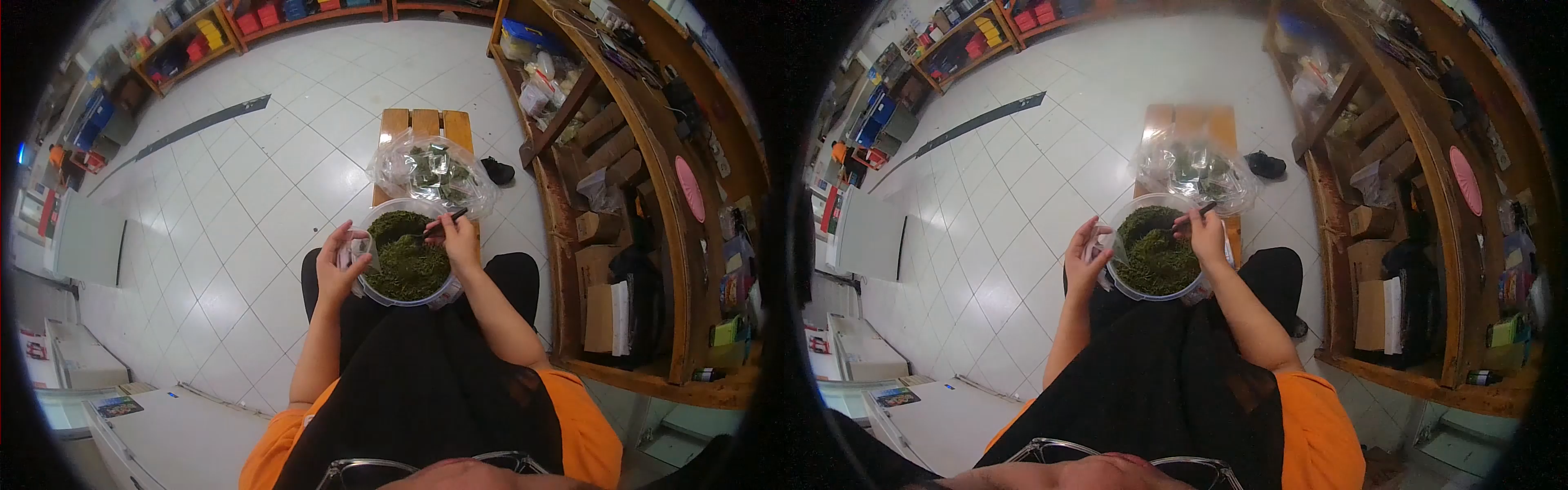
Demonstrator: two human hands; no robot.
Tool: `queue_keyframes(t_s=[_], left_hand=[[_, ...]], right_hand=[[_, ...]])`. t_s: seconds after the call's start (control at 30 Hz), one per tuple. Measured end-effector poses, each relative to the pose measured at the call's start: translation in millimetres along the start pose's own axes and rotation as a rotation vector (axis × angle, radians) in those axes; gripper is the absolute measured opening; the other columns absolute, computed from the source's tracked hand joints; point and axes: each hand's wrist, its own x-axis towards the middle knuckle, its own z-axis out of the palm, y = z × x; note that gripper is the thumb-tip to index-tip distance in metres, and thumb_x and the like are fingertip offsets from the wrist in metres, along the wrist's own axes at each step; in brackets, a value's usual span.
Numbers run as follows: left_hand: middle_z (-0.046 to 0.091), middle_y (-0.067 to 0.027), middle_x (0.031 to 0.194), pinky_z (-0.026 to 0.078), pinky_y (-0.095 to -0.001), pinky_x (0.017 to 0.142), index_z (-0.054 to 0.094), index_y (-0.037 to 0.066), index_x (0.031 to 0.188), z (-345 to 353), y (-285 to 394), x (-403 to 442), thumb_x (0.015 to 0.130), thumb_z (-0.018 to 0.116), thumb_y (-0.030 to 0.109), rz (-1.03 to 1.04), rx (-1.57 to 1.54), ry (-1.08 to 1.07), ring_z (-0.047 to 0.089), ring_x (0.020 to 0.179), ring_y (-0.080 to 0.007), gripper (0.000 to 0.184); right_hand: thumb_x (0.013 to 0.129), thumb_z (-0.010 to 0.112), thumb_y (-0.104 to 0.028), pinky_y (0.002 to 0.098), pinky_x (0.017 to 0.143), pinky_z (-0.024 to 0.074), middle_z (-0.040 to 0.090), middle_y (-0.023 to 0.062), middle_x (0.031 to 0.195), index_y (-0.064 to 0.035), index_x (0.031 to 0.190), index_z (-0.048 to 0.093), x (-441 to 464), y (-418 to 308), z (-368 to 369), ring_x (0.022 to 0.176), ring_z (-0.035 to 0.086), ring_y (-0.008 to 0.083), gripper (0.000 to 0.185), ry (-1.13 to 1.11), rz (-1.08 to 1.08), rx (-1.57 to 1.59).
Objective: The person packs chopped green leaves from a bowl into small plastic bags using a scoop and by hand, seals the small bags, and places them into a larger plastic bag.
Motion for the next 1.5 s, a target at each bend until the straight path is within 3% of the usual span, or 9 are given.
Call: queue_keyframes(t_s=[0.27, 0.37, 0.43, 0.63, 0.83, 0.9, 1.03, 1.17, 1.5], left_hand=[[0.065, -0.0142, 0.112, 0.048, -0.0352, 0.091, 0.053, 0.001, 0.128, 41, 2, 1, 0.066, 0.084, 0.015, 0.338, 0.675, -0.19, 0.062, 0.105, -0.0253, 0.07], [0.065, -0.0136, 0.109, 0.048, -0.0359, 0.09, 0.053, 0.003, 0.127, 50, -3, 4, 0.066, 0.084, 0.016, 0.352, 0.656, -0.186, 0.062, 0.103, -0.0271, 0.07], [0.065, -0.0126, 0.108, 0.048, -0.0359, 0.089, 0.053, 0.003, 0.127, 52, -6, 5, 0.066, 0.084, 0.018, 0.329, 0.615, -0.185, 0.062, 0.101, -0.0271, 0.07], [0.063, -0.0128, 0.113, 0.044, -0.0325, 0.096, 0.05, 0.0, 0.129, 48, -15, 3, 0.068, 0.083, 0.01, 0.193, 0.358, -0.122, 0.059, 0.108, -0.02, 0.07], [0.064, -0.0109, 0.105, 0.048, -0.0327, 0.088, 0.05, 0.002, 0.127, 47, -14, 1, 0.069, 0.083, 0.012, 0.43, 0.323, 0.017, 0.062, 0.099, -0.0222, 0.067], [0.063, -0.0091, 0.104, 0.047, -0.0306, 0.085, 0.053, 0.001, 0.121, 44, -12, -1, 0.076, 0.079, 0.013, 0.473, 0.555, 0.02, 0.06, 0.094, -0.0176, 0.053], [0.064, -0.007, 0.094, 0.046, -0.0274, 0.078, 0.058, 0.0, 0.107, 37, -9, -3, 0.081, 0.074, 0.013, 0.276, 0.429, -0.011, 0.059, 0.086, -0.0143, 0.032], [0.062, -0.0064, 0.078, 0.045, -0.0253, 0.073, 0.063, 0.002, 0.089, 26, -6, -1, 0.087, 0.068, 0.01, 0.106, 0.251, -0.02, 0.059, 0.077, -0.0148, 0.01], [0.062, -0.0094, 0.075, 0.044, -0.0354, 0.065, 0.064, 0.004, 0.083, 30, 21, 1, 0.077, 0.07, 0.004, 0.537, 0.696, -0.126, 0.055, 0.071, -0.0276, 0.008]], right_hand=[[0.103, 0.043, -0.023, 0.0314, 0.068, 0.0547, 0.063, 0.0097, 0.087, -0.0007, 0.098, 0.052, -22, -68, 6, 0.077, 0.064, 0.0184, 0.025, 0.041, -0.249, 0.124], [0.101, 0.047, -0.018, 0.0323, 0.074, 0.052, 0.065, 0.0131, 0.09, 0.0, 0.097, 0.052, -42, -88, 15, 0.079, 0.065, 0.023, 0.019, -0.091, -0.529, -0.255], [0.097, 0.053, -0.009, 0.0327, 0.077, 0.0502, 0.065, 0.0125, 0.093, 0.0, 0.097, 0.055, -46, -97, 18, 0.084, 0.064, 0.0242, 0.01, -0.328, -1.051, -0.631], [0.093, 0.056, -0.004, 0.0341, 0.076, 0.0484, 0.062, 0.012, 0.091, -0.0005, 0.1, 0.057, -48, -89, 17, 0.082, 0.06, 0.0247, 0.008, -0.286, -0.981, -0.428], [0.085, 0.065, -0.005, 0.034, 0.073, 0.0473, 0.057, 0.0117, 0.09, -0.0023, 0.099, 0.063, -53, -57, 31, 0.076, 0.059, 0.027, 0.014, -0.505, -0.726, -0.686], [0.085, 0.066, -0.003, 0.0341, 0.072, 0.048, 0.058, 0.0118, 0.09, -0.0017, 0.099, 0.064, -47, -49, 29, 0.078, 0.06, 0.0252, 0.015, -0.547, -0.69, -0.676], [0.083, 0.066, -0.001, 0.0339, 0.071, 0.0495, 0.061, 0.011, 0.089, -0.0017, 0.101, 0.064, -43, -56, 27, 0.079, 0.062, 0.0231, 0.018, -0.432, -0.827, -0.743], [0.081, 0.065, 0.001, 0.034, 0.072, 0.0502, 0.063, 0.0105, 0.087, -0.0023, 0.1, 0.065, -47, -59, 31, 0.079, 0.061, 0.0238, 0.02, -0.362, -0.558, -0.623], [0.076, 0.07, -0.015, 0.0416, 0.071, 0.0453, 0.061, 0.0129, 0.08, -0.0037, 0.079, 0.063, -40, -51, 39, 0.082, 0.054, 0.0306, 0.014, -0.417, -0.703, -0.879]])
